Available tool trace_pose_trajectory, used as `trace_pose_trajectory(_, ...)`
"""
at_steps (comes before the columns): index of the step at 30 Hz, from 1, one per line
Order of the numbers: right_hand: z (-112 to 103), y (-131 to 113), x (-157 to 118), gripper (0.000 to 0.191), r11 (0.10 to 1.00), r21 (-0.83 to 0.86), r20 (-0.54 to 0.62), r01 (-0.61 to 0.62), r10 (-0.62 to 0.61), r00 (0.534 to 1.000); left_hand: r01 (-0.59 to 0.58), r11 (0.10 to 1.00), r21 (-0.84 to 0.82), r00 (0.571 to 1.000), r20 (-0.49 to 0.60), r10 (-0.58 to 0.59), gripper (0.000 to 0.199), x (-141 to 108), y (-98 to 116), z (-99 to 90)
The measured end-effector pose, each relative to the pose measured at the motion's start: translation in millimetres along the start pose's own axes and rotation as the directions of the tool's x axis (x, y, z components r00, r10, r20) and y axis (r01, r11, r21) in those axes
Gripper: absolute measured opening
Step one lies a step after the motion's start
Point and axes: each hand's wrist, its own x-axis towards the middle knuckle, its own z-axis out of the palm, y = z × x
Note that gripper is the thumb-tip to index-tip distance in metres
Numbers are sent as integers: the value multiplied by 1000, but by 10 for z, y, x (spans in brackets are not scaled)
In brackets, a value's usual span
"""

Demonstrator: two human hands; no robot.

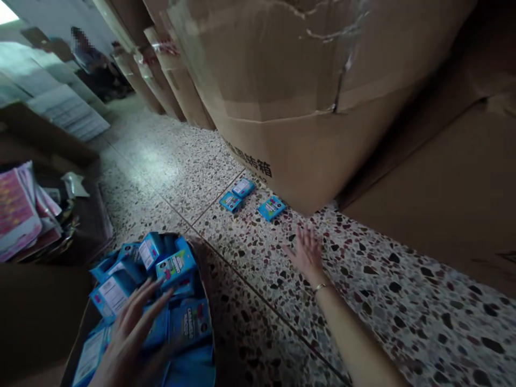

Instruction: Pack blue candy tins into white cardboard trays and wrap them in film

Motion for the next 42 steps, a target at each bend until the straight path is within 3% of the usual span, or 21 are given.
trace_pose_trajectory(3,192,326,-47,78,989,-115,-6,-95,95,995,-56,998,-24,991,119,58,66,1338,-231,485)
trace_pose_trajectory(5,244,366,-104,77,982,-158,-16,-99,98,995,10,999,37,970,242,-19,83,2124,-421,1032)
trace_pose_trajectory(7,266,351,-110,78,978,-181,-24,-105,102,994,103,988,112,931,338,-136,104,2736,-606,1622)
trace_pose_trajectory(9,285,332,-84,77,978,-185,-8,-98,98,995,215,961,174,878,398,-268,121,3150,-746,2130)
trace_pose_trajectory(11,286,318,-77,78,980,-175,21,-91,97,995,329,923,197,822,422,-383,127,3369,-810,2474)
trace_pose_trajectory(13,234,299,-110,80,982,-155,52,-111,120,991,388,903,186,794,429,-430,124,3428,-790,2619)
trace_pose_trajectory(14,185,285,-136,81,981,-142,61,-130,140,988,381,909,168,801,433,-415,120,3415,-758,2618)
trace_pose_trajectory(17,-20,216,-186,83,982,-77,56,-172,177,983,254,967,32,866,437,-242,112,3255,-677,2328)
trace_pose_trajectory(20,-234,110,-192,80,987,61,108,-150,143,984,100,977,-190,924,382,-20,102,2802,-718,1557)
trace_pose_trajectory(23,-379,24,-202,77,978,158,148,-132,109,983,41,974,-224,886,459,68,110,1921,-840,483)
trace_pose_trajectory(26,-367,23,-224,80,981,155,112,-115,98,989,89,988,-123,851,525,-11,116,850,-959,-376)
trace_pose_trajectory(28,-272,64,-227,82,989,98,76,-112,105,992,98,994,-38,858,509,-65,115,331,-1036,-646)
trace_pose_trajectory(30,-135,119,-206,83,992,15,58,-121,120,991,89,995,-39,863,502,-58,114,182,-1111,-653)
trace_pose_trajectory(32,10,176,-161,84,989,-62,56,-138,141,988,67,994,-89,898,440,-21,100,489,-1139,-437)
trace_pose_trajectory(34,123,223,-117,83,983,-107,48,-147,153,987,20,992,-123,936,352,24,85,1200,-1083,-28)
trace_pose_trajectory(37,202,262,-83,78,979,-145,20,-144,148,989,-55,986,-159,950,297,101,88,2609,-886,907)
trace_pose_trajectory(39,211,275,-67,77,978,-169,7,-123,126,992,6,991,-134,947,319,38,99,3440,-734,1625)
trace_pose_trajectory(41,211,285,-43,78,977,-192,5,-96,98,995,153,986,-71,925,361,-117,110,4006,-594,2247)
trace_pose_trajectory(42,213,290,-28,79,976,-202,7,-85,88,996,218,975,-34,907,376,-190,113,4175,-535,2484)
